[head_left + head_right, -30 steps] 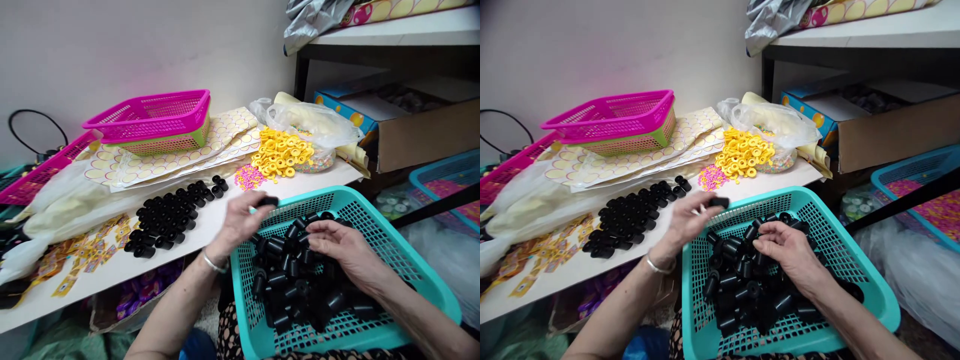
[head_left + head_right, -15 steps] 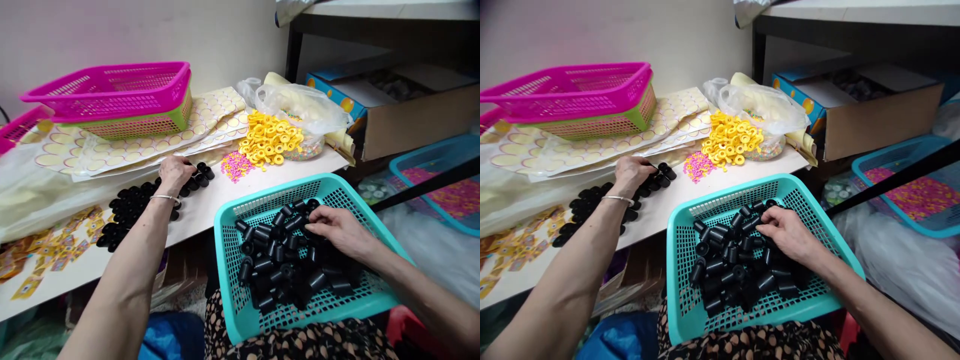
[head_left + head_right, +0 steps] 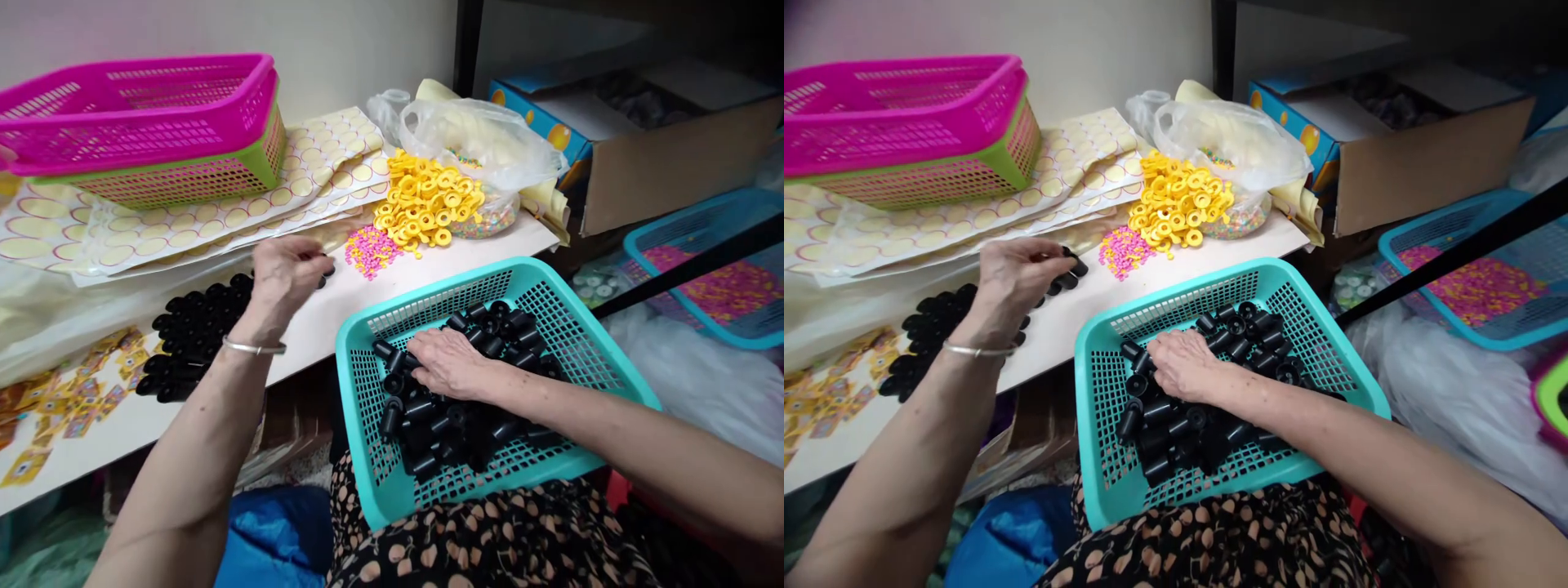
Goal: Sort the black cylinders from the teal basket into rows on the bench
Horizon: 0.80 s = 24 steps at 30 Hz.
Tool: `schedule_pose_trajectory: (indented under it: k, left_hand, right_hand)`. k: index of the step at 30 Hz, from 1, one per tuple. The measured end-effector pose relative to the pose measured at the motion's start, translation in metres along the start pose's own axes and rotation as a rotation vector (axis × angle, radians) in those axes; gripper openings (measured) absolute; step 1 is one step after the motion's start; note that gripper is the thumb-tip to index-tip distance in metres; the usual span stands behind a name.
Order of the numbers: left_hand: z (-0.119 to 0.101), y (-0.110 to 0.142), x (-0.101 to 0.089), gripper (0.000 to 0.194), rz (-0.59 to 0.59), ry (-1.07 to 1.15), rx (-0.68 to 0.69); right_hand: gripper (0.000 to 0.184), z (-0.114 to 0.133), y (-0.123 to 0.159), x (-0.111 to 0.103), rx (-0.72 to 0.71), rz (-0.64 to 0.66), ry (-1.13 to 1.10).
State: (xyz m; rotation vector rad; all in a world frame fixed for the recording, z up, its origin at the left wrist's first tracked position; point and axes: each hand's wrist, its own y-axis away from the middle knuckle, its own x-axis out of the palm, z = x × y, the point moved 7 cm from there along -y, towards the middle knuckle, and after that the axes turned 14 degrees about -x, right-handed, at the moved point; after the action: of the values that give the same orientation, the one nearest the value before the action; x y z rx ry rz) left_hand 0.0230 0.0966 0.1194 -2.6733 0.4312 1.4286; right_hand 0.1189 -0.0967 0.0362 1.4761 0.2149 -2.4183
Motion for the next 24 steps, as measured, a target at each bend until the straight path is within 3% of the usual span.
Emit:
schedule_pose_trajectory:
  k: [2, 4, 7, 10, 14, 19, 22, 24]
  left_hand:
    - [-0.019, 0.037, 0.027, 0.022, 0.262, 0.034, 0.096]
    - [-0.03, 0.076, 0.059, 0.017, 0.537, -0.06, 0.216]
    - [-0.035, 0.117, 0.096, 0.024, 0.749, -0.182, 0.438]
    - [-0.038, 0.134, 0.118, 0.032, 0.803, -0.177, 0.656]
    - [-0.049, 0.144, 0.133, 0.035, 0.859, -0.14, 0.817]
    - [-0.078, 0.163, 0.141, 0.043, 0.804, -0.282, 1.132]
    - [-0.085, 0.171, 0.153, 0.028, 0.759, -0.426, 1.282]
    - [-0.088, 0.171, 0.158, 0.019, 0.738, -0.432, 1.297]
  right_hand:
    - [0.024, -0.012, 0.007, -0.007, 0.051, -0.101, -0.165]
    - [0.04, -0.032, 0.024, -0.016, 0.149, -0.255, -0.488]
    - [0.042, -0.056, 0.06, -0.024, 0.295, -0.45, -1.046]
    - [0.025, -0.06, 0.098, -0.025, 0.353, -0.574, -1.396]
    - [0.021, -0.053, 0.14, -0.017, 0.363, -0.746, -1.586]
    - [0.035, -0.044, 0.158, -0.011, 0.368, -0.879, -1.647]
    - [0.032, -0.042, 0.157, -0.014, 0.372, -0.888, -1.619]
    - [0.027, -0.042, 0.155, -0.015, 0.379, -0.887, -1.544]
